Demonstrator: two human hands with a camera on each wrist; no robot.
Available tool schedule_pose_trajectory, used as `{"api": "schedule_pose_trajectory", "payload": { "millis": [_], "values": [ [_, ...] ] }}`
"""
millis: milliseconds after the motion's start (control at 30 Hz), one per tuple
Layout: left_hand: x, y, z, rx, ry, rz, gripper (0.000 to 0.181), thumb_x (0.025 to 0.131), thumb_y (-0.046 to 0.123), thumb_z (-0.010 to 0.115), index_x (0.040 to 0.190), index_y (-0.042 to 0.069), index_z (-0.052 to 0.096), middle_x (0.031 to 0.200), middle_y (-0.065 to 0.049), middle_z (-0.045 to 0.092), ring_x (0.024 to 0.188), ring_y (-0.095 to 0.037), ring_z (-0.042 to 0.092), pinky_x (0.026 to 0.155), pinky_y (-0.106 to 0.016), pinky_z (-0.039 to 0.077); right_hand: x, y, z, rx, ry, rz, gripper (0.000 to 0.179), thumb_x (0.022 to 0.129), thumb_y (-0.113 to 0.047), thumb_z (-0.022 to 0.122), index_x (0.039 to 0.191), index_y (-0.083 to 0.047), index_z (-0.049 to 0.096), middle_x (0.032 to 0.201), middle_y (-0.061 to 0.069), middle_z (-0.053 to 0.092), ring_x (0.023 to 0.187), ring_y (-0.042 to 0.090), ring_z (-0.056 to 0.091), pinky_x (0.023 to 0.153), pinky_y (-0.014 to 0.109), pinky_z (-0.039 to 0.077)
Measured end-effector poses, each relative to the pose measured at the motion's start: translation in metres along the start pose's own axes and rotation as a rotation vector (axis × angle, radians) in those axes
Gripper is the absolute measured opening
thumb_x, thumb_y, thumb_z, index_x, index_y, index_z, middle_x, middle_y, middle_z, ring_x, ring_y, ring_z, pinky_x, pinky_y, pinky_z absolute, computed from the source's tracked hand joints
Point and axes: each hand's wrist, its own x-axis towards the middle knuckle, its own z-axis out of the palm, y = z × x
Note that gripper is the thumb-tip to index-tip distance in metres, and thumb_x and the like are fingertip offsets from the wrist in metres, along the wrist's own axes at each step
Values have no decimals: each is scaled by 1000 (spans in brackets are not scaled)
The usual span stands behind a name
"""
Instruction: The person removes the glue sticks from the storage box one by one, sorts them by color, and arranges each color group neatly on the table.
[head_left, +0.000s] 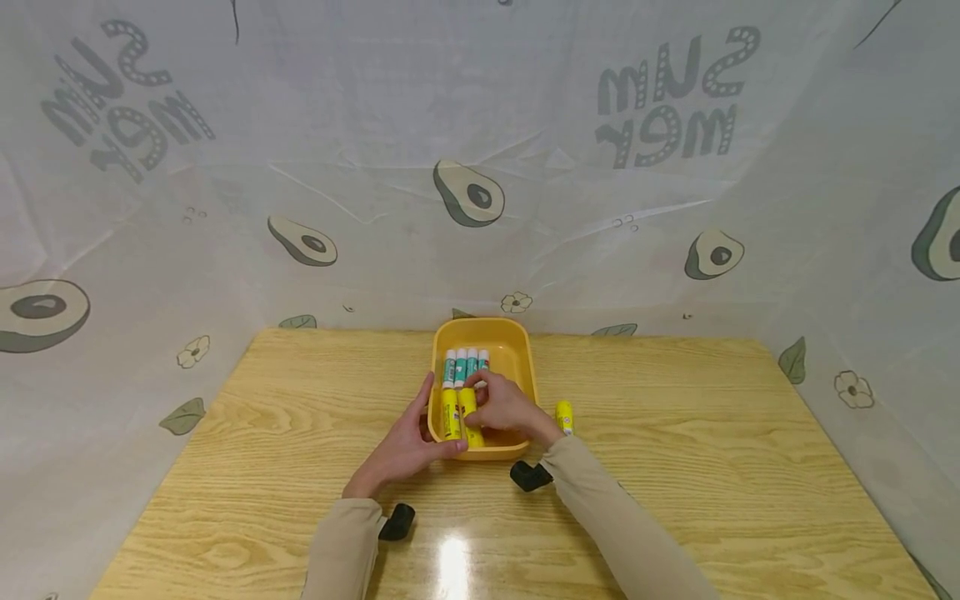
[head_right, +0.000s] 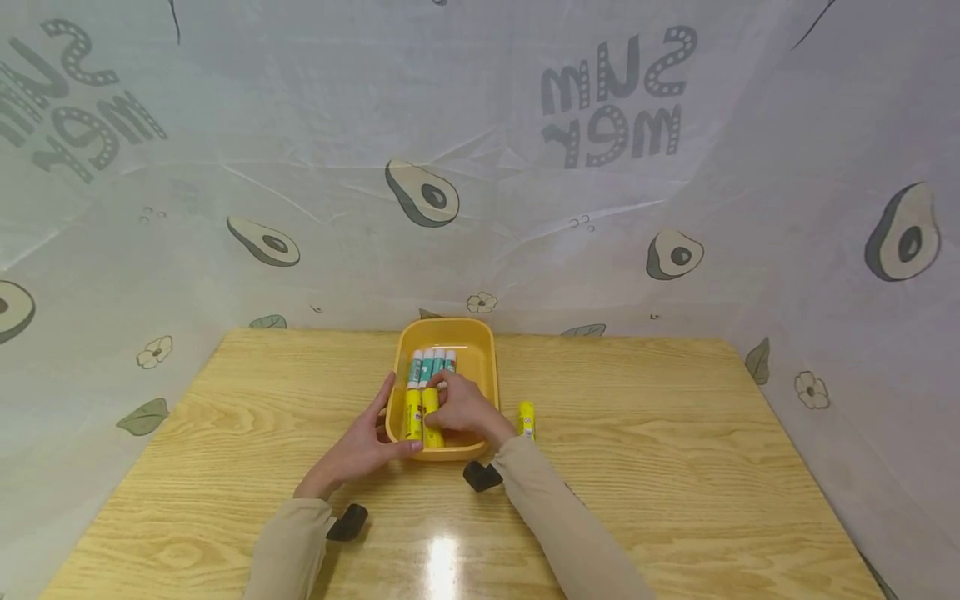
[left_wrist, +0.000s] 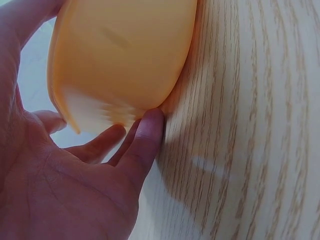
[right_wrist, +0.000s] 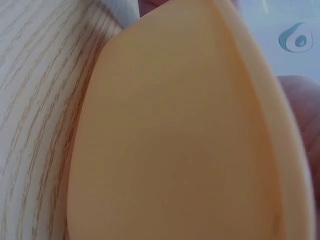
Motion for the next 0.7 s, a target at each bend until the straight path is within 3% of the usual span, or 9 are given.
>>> {"api": "schedule_pose_trajectory", "payload": {
  "millis": [200, 433, 700],
  "values": [
    [0, 1, 0, 0, 5, 3, 118, 87, 32, 84, 166, 31, -4, 141, -17, 59, 108, -21, 67, 88, -25, 54, -4, -3, -2, 10, 45, -28, 55, 82, -10, 83, 130, -9, 57, 105, 12, 63, 85, 21, 59, 71, 27, 52],
    [-1, 2, 2, 10, 17, -3, 118, 86, 32, 84, 166, 29, -3, 141, -16, 58, 112, -22, 67, 90, -25, 53, -12, -5, -10, 135, 72, -43, 54, 85, -8, 80, 133, -13, 55, 116, 15, 58, 90, 25, 63, 74, 32, 62],
    [0, 1, 2, 13, 20, -10, 119, 85, 35, 85, 166, 31, -3, 146, -13, 54, 113, -21, 65, 94, -27, 52, -26, -13, -23, 156, 120, -69, 55, 86, -10, 81, 135, -16, 56, 117, 13, 59, 96, 23, 67, 77, 32, 61]
  ]
}}
